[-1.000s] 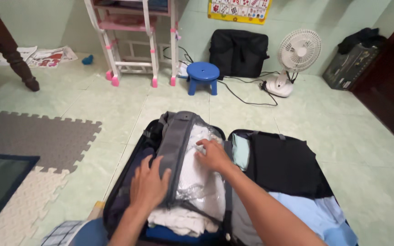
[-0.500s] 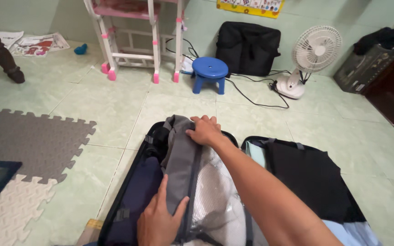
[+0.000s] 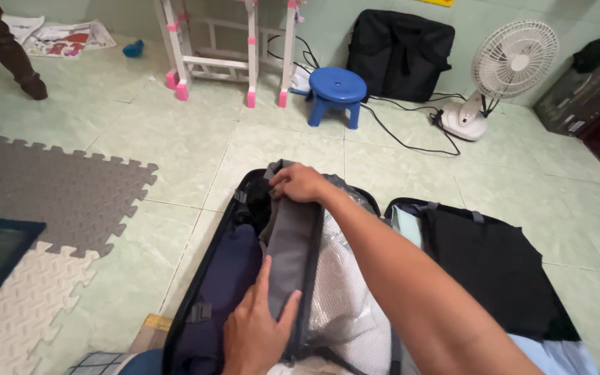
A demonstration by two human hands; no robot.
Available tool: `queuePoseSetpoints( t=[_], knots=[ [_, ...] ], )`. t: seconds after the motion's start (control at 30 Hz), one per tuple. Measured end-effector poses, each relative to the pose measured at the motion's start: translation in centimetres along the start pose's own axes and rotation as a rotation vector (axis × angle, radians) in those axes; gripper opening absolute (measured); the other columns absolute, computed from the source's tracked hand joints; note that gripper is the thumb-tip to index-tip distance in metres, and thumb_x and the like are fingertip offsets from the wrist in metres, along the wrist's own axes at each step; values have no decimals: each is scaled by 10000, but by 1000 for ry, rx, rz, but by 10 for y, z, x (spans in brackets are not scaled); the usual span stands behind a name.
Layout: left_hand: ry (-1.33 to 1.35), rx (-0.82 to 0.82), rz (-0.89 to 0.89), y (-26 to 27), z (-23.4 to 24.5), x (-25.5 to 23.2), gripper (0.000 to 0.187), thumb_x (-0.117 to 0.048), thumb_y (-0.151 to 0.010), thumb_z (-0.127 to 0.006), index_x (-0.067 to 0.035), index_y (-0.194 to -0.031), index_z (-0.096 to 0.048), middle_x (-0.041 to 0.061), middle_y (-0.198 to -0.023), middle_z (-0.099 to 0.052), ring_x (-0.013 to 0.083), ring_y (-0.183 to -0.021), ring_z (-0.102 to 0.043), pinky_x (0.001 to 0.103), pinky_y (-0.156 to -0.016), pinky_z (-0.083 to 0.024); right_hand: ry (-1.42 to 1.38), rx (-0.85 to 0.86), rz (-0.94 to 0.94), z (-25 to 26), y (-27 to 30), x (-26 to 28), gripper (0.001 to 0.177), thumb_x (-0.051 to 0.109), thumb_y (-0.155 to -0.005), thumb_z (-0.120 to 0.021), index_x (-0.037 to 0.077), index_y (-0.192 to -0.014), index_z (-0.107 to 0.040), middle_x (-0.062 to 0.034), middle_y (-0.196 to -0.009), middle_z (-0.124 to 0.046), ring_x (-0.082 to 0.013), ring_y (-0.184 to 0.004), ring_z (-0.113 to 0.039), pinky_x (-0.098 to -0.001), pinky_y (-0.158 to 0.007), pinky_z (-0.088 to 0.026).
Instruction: The person unzips a pink suitcase, opens it, and removes several items including clothing and toiletries. They handle the items one by one and place them on the bed.
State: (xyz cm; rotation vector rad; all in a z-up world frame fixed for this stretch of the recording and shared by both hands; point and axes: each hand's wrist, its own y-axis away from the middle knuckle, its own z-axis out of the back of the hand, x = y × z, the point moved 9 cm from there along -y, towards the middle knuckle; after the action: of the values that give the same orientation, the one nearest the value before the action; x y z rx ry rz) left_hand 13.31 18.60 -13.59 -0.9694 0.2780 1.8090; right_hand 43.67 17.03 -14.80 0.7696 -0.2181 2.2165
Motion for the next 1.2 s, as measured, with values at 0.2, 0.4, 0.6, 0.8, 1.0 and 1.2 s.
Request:
queuePoseSetpoints(
  t=[0.2, 0.4, 0.6, 0.8, 1.0, 1.2],
  knots=[
    [40, 48, -13, -4, 16, 8, 530, -343, -938, -643, -209, -1443, -558, 199, -1114, -710, 435, -969, -692, 501, -786, -562, -35, -121, 112, 66, 69, 15, 307, 180, -865, -697, 111, -1159, -747, -82, -1063, -791, -214, -999, -746, -344, -886, -570],
    [128, -315, -115, 19, 50, 13, 241, -257, -994, -668, -124, -1196, -665, 137, -1009, -699, 269, -820, -709, 388, -751, -566, -21, -60, 223, 30, 199, 45, 207, 123, -849, -704, 93, -1039, -778, -52, -933, -815, -142, -879, -770, -303, -830, -584],
    [890, -221, 573, 88, -11, 84, 319, -195, -940, -667, -101, -1197, -503, 112, -942, -722, 189, -756, -716, 316, -703, -582, -236, -37, -46, -64, 306, 62, 145, 173, -852, -756, 60, -942, -746, -91, -767, -774, -167, -704, -718, -322, -683, -572],
    [1152, -17, 640, 97, -65, 79, 275, -234, -914, -750, 2, -976, -623, 54, -823, -697, 132, -736, -661, 280, -660, -542, -18, -465, -13, -73, 339, 100, 366, 223, -711, -881, 12, -891, -643, -186, -850, -725, -416, -798, -690, -475, -664, -543],
    [969, -107, 517, 92, -54, 65, 283, -219, -878, -797, -18, -847, -600, 42, -758, -705, 82, -668, -599, 243, -601, -486, -111, -537, -61, -70, 334, 93, 202, 158, -841, -769, 19, -947, -667, -195, -861, -750, -396, -823, -734, -455, -718, -582],
    [970, -153, 540, 93, -55, 63, 314, -178, -895, -794, -18, -813, -537, 61, -731, -674, 87, -649, -582, 255, -596, -500, -148, -488, 24, -67, 336, 97, 180, 130, -818, -751, 7, -947, -720, -201, -860, -753, -389, -803, -741, -437, -707, -598]
  ],
)
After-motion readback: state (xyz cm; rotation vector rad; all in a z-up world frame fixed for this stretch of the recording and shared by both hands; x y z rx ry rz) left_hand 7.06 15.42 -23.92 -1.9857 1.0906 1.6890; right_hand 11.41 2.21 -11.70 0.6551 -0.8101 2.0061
